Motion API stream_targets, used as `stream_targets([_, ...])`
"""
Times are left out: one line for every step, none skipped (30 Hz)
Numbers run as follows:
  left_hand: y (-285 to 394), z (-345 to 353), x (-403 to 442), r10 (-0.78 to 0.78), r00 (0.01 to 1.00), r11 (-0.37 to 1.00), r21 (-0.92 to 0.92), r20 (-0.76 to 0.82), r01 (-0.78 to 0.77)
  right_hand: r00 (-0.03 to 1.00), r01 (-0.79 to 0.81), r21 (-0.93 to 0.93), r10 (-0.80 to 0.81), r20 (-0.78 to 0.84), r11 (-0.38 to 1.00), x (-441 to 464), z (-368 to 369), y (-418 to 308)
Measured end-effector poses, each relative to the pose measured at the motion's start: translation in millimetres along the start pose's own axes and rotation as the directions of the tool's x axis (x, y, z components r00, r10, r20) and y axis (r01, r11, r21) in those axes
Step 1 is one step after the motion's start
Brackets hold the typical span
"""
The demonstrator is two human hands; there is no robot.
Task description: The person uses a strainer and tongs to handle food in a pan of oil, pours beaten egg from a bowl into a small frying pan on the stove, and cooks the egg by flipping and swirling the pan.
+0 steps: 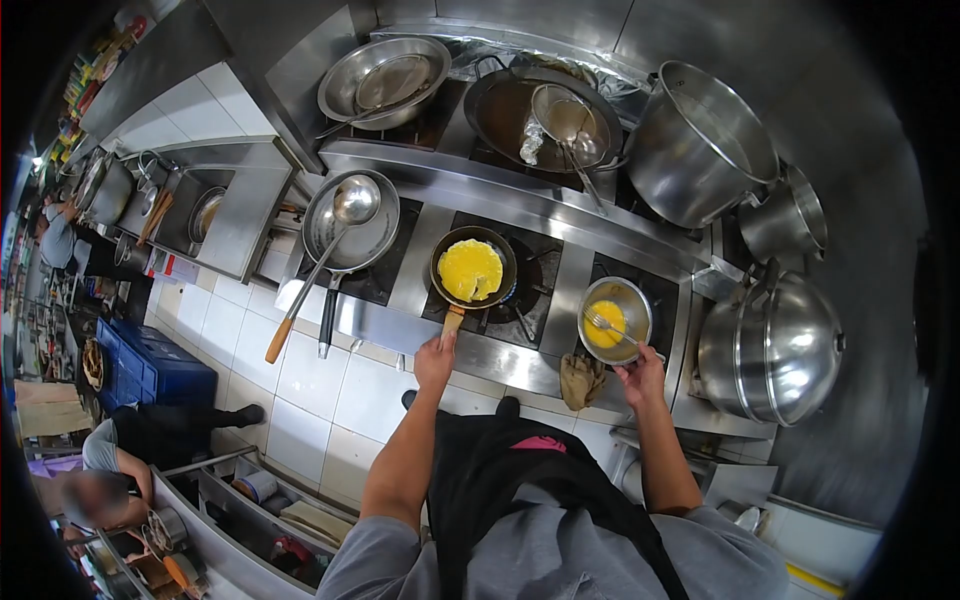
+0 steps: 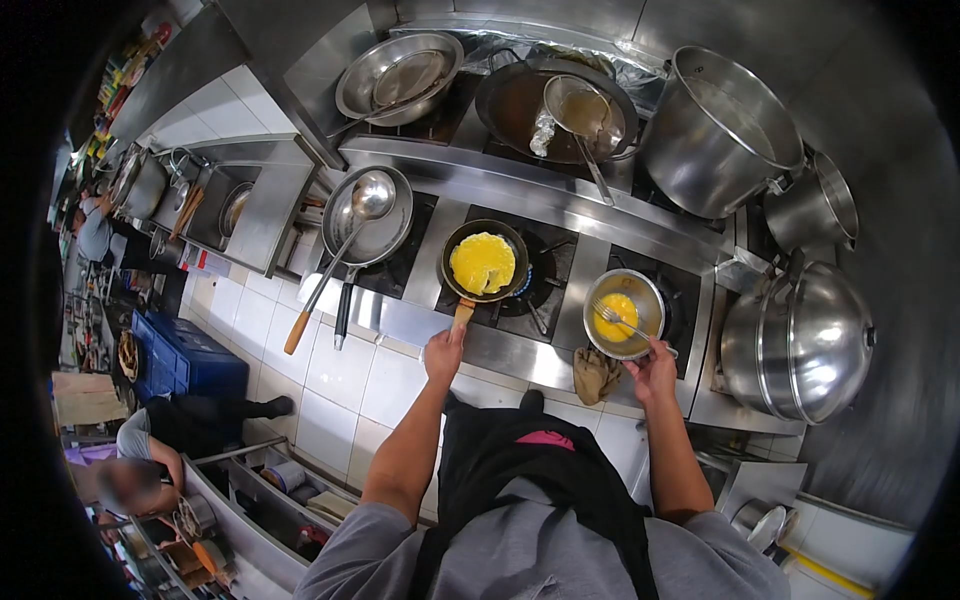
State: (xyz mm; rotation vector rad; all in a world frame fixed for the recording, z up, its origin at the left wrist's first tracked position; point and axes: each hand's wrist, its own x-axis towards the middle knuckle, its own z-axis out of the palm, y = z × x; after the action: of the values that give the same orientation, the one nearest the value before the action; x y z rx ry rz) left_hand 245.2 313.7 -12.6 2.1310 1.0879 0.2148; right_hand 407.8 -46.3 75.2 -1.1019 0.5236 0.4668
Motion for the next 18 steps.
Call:
stream_targets([6,-4,-1,-0.024,1.0,1.0,0.012,0.011,0.024,1.0,0.0,0.001,0.0,-0.001,1.0,-1,1,0])
stream_targets([11,-7,-2,-0.049,0.999,0.999,0.024,0.021,0.048,1.0,0.003,0.001,-0.003,-0.002,1.0,-1,1,0])
stream_targets([14,-7,-4,-0.049,0.999,0.999,0.025,0.022,0.048,1.0,0.005,0.001,-0.005,-0.003,1.0,-2,2,0])
stream_targets([15,-7,-5,-0.036,0.999,0.999,0.034,0.002,0.036,1.0,0.004,0.002,-0.004,-0.003,1.0,-2,3,0])
stream_targets([16,-6,-5,-0.024,1.0,0.999,0.044,-0.017,0.024,1.0,0.0,0.002,0.0,-0.005,1.0,-2,3,0])
stream_targets([16,-5,-5,-0.023,1.0,0.999,0.043,-0.017,0.024,1.0,-0.004,0.003,0.004,-0.007,1.0,-2,3,-1])
stream_targets([14,-2,-5,-0.022,1.0,0.998,0.056,-0.016,0.023,1.0,-0.002,0.004,0.002,-0.009,1.0,-2,4,-1])
stream_targets([13,1,-5,-0.02,1.0,0.997,0.068,-0.014,0.021,1.0,-0.004,0.001,0.004,-0.009,1.0,-2,4,-1])
stream_targets([11,4,-5,-0.019,1.0,0.998,0.067,-0.013,0.02,1.0,-0.007,-0.003,0.007,-0.01,1.0,-2,3,-1])
stream_targets([8,8,-4,-0.027,1.0,0.998,0.053,-0.002,0.027,1.0,-0.007,-0.003,0.007,-0.01,1.0,-2,3,-2])
stream_targets([5,11,-3,-0.034,0.999,0.999,0.04,0.009,0.034,1.0,-0.003,0.0,0.003,-0.007,1.0,-1,2,-1])
stream_targets([2,14,-3,-0.033,0.999,0.999,0.04,0.01,0.033,1.0,0.002,0.002,-0.002,-0.004,1.0,-1,2,-1])
stream_targets([-2,16,-2,-0.028,0.999,0.997,-0.072,0.042,0.031,1.0,0.004,0.004,-0.004,-0.005,1.0,-1,2,-2])
stream_targets([-5,19,-2,-0.02,0.997,0.983,-0.182,0.075,0.033,1.0,0.008,-0.002,-0.008,-0.001,1.0,-2,2,-3])
stream_targets([-8,22,-3,-0.018,0.997,0.983,-0.183,0.076,0.032,1.0,0.011,-0.009,-0.011,0.003,1.0,-3,2,-4])
stream_targets([-10,24,-5,-0.052,0.993,0.966,-0.247,0.109,0.078,1.0,0.011,-0.009,-0.011,0.002,1.0,-4,2,-4])
stream_targets([-12,26,-5,-0.084,0.986,0.943,-0.309,0.144,0.125,1.0,0.013,-0.009,-0.013,0.002,1.0,-5,2,-5])
stream_targets([-14,28,-5,-0.085,0.986,0.943,-0.309,0.144,0.126,1.0,0.015,-0.009,-0.015,0.003,1.0,-6,2,-5])
